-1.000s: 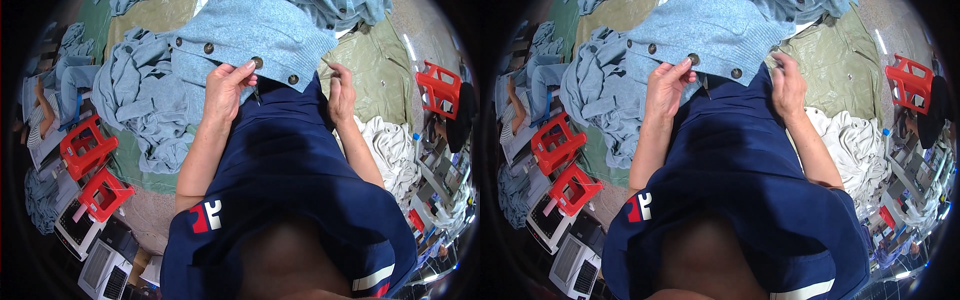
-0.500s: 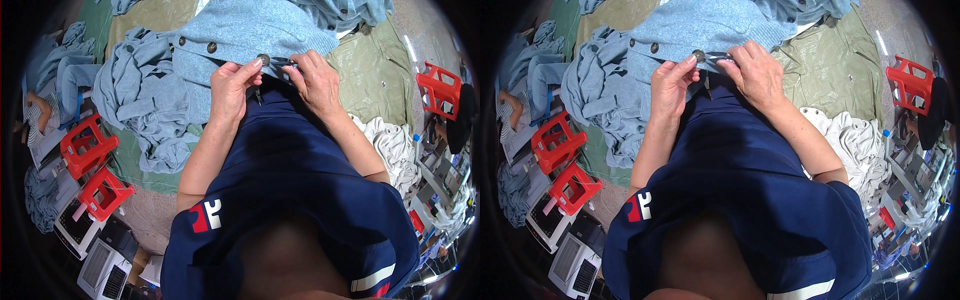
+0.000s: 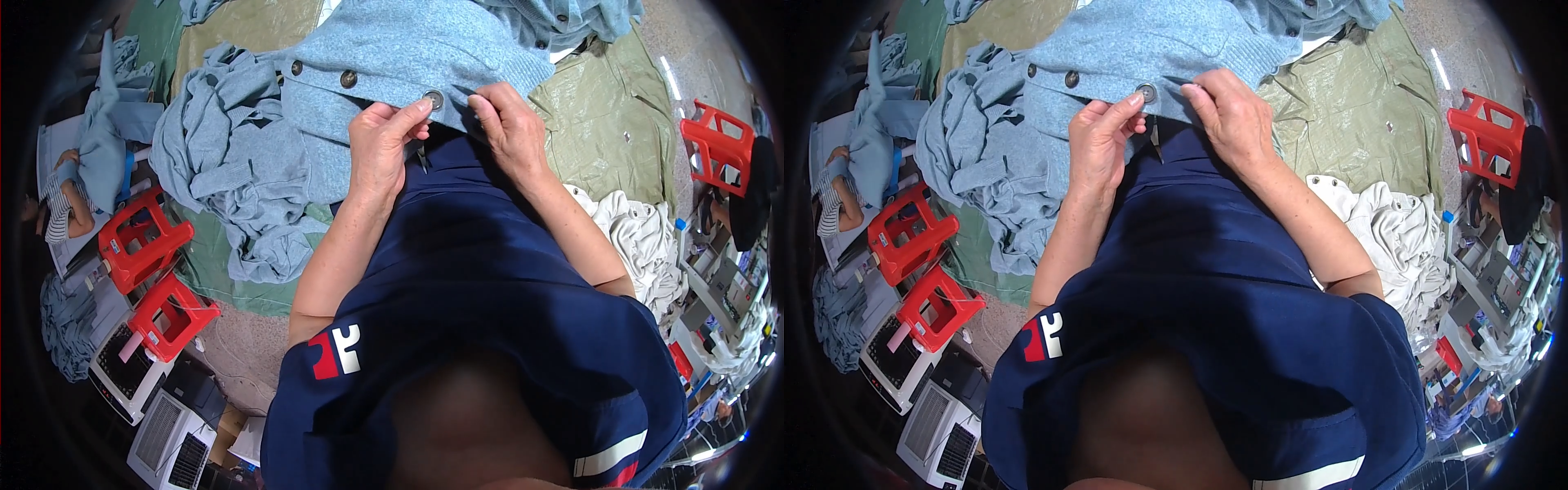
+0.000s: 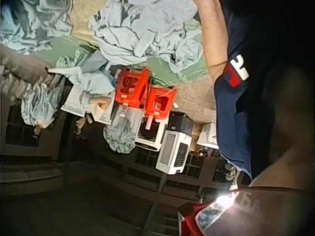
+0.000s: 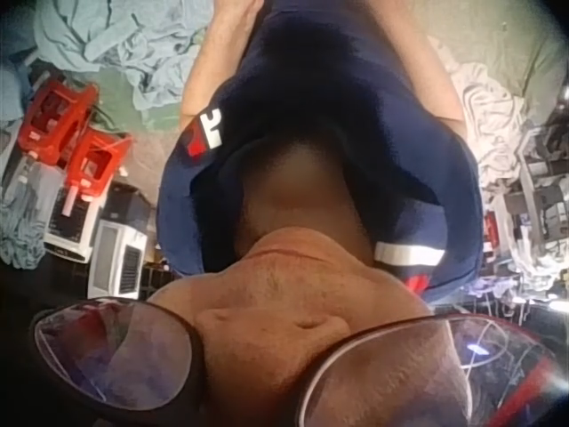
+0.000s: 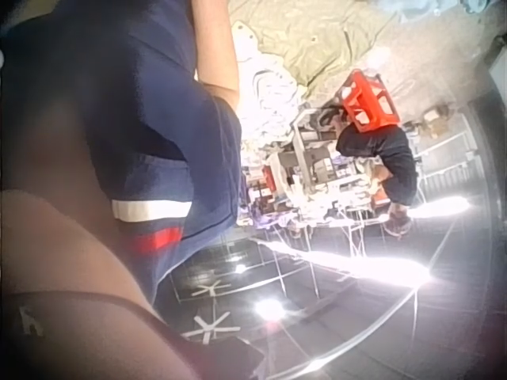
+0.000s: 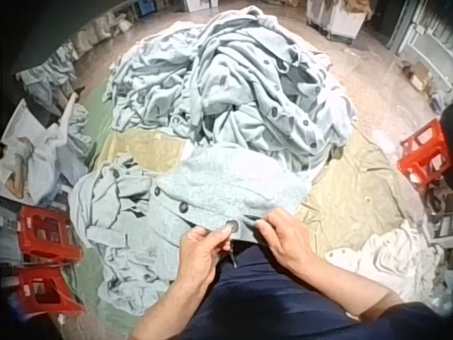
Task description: Trimming loose threads from blue knitted garments using handheld clippers.
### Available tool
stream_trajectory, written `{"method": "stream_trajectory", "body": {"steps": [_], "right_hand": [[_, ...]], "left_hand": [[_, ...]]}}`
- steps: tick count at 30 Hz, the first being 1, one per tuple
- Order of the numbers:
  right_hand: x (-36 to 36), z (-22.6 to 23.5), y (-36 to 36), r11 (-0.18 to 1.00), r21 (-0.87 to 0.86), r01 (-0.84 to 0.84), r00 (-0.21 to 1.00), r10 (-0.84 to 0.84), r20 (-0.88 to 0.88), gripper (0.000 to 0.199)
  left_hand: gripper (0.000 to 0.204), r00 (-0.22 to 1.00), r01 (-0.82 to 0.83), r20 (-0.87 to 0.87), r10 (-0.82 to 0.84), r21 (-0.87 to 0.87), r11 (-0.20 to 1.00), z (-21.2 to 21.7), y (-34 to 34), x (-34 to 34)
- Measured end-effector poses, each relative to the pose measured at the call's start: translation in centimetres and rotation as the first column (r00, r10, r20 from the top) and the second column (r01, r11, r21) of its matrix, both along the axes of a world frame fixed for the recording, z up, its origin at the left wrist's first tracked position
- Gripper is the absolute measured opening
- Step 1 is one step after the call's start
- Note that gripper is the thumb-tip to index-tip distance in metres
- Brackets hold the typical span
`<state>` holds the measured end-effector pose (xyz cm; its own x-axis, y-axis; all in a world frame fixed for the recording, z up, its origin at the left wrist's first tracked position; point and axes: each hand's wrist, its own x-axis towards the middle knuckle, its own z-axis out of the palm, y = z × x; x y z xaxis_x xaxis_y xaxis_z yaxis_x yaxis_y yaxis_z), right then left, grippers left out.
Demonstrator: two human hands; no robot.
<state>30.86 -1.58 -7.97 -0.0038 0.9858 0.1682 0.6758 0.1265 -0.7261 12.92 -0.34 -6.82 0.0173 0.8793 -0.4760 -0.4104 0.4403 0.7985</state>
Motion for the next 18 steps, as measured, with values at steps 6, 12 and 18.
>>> {"method": "stream_trajectory", "body": {"steps": [6, 12, 18], "right_hand": [[2.4, -1.9, -0.1, 0.983, -0.182, 0.034, 0.928, -0.099, -0.359, 0.025], [5.2, -1.8, -1.5, 0.953, -0.302, -0.030, 0.856, -0.132, -0.500, 0.019], [4.1, -0.4, -2.6, 0.980, -0.135, -0.145, 0.988, 0.136, -0.071, 0.039]], "left_hand": [[0.011, 0.997, 0.005, 0.077, -0.005, 0.003, 1.000, -0.9, 0.1, -0.3], [0.010, 0.996, 0.018, 0.089, -0.019, 0.017, 1.000, -1.9, 0.1, -0.4], [0.015, 0.995, -0.003, 0.100, 0.002, 0.011, 1.000, -1.8, 0.5, 0.0]]}}
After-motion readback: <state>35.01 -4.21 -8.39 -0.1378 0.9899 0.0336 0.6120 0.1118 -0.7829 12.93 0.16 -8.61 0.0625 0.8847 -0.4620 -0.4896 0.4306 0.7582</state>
